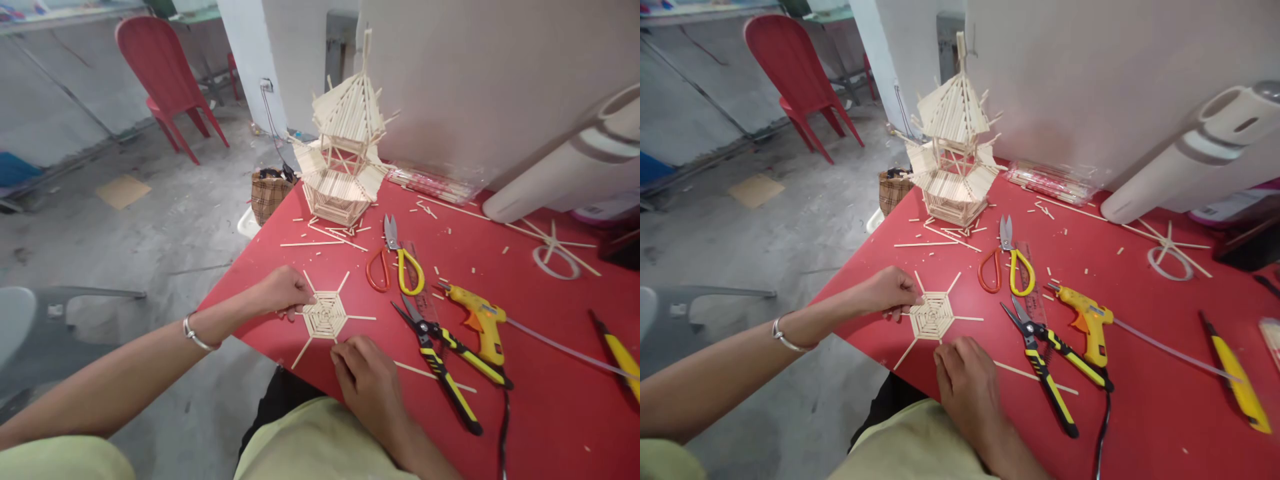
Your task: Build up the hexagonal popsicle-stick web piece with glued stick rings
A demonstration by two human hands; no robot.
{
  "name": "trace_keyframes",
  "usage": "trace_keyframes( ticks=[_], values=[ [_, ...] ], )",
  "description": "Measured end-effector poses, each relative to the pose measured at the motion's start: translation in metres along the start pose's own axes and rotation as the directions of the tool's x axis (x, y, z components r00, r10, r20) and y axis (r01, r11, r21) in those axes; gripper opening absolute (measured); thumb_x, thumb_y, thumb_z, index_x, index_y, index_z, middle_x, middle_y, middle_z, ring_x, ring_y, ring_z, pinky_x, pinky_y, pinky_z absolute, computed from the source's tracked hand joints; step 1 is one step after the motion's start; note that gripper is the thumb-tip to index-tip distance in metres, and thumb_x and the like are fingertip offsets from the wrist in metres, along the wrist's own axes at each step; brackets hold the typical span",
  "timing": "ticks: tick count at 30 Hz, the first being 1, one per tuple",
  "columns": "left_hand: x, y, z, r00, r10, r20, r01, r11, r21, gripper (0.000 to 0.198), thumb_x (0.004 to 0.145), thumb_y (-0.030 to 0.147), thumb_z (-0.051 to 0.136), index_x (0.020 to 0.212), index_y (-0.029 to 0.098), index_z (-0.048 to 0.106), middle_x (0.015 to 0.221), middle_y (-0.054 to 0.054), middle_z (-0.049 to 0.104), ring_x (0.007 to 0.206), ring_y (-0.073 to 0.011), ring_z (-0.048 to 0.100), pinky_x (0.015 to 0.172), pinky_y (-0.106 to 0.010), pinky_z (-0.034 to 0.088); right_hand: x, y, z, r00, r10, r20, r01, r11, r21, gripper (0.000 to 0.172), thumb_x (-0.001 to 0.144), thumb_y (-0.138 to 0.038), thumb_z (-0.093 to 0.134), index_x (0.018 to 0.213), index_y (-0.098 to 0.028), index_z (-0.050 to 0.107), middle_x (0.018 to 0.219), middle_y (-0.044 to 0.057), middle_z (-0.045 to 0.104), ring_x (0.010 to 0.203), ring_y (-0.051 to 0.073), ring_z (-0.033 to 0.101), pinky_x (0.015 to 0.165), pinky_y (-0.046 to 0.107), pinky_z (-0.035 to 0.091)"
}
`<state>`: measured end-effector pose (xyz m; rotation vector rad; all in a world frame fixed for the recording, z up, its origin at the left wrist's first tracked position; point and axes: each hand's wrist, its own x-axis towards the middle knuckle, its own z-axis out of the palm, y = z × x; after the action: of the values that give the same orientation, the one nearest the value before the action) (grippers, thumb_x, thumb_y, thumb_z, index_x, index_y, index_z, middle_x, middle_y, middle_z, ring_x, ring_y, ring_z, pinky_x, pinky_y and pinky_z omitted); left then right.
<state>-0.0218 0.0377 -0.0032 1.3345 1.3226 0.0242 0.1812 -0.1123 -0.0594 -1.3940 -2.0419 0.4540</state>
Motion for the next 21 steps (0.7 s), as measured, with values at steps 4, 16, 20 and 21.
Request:
trace_keyframes(
  ticks=[4,16,20,21],
  values=[
    [0.0009,-0.0011,0.0002,1.0,0.013,-0.007,-0.013,1.0,0.013,0.03,0.071,0.035,0.074,0.055,0.015,0.059,0.045,0.001,0.057,0.038,-0.0103,0.056,0.037,-0.019,0.04,-0.0011,0.0009,0.002,1.0,0.005,-0.007,-0.005,1.0,0.002,0.016,0.097,-0.02,0.051,0.088,-0.021,0.064,0.077,0.003,0.058,0.073,0.015,0.054,0.066,0.028,0.038],
    [0.0008,-0.0052,-0.004,0.998,0.008,0.055,-0.01,0.999,0.04,0.021,0.073,0.026,0.062,0.055,0.015,0.06,0.051,-0.001,0.062,0.042,-0.0109,0.058,0.04,-0.019,0.042,-0.001,0.0008,0.0008,0.999,0.028,0.044,-0.029,0.999,0.025,0.018,0.098,-0.02,0.048,0.09,-0.021,0.064,0.079,0.003,0.058,0.076,0.016,0.055,0.067,0.029,0.038],
    [0.0024,-0.0036,-0.0059,0.997,-0.004,0.078,0.003,1.0,0.02,0.016,0.071,0.025,0.063,0.059,0.015,0.062,0.052,-0.001,0.063,0.042,-0.0118,0.059,0.04,-0.02,0.043,-0.0016,0.0014,0.0011,0.998,0.035,0.055,-0.037,0.999,0.03,0.017,0.098,-0.021,0.049,0.091,-0.021,0.064,0.081,0.003,0.058,0.077,0.016,0.055,0.068,0.03,0.038],
    [0.0029,-0.0027,-0.006,0.997,-0.004,0.079,0.003,1.0,0.017,0.015,0.071,0.025,0.063,0.059,0.015,0.061,0.052,-0.001,0.062,0.042,-0.0116,0.058,0.039,-0.02,0.042,-0.0015,0.0014,0.001,0.998,0.035,0.053,-0.037,0.999,0.034,0.016,0.098,-0.021,0.049,0.09,-0.021,0.064,0.081,0.003,0.058,0.077,0.016,0.055,0.068,0.03,0.038]
  ],
)
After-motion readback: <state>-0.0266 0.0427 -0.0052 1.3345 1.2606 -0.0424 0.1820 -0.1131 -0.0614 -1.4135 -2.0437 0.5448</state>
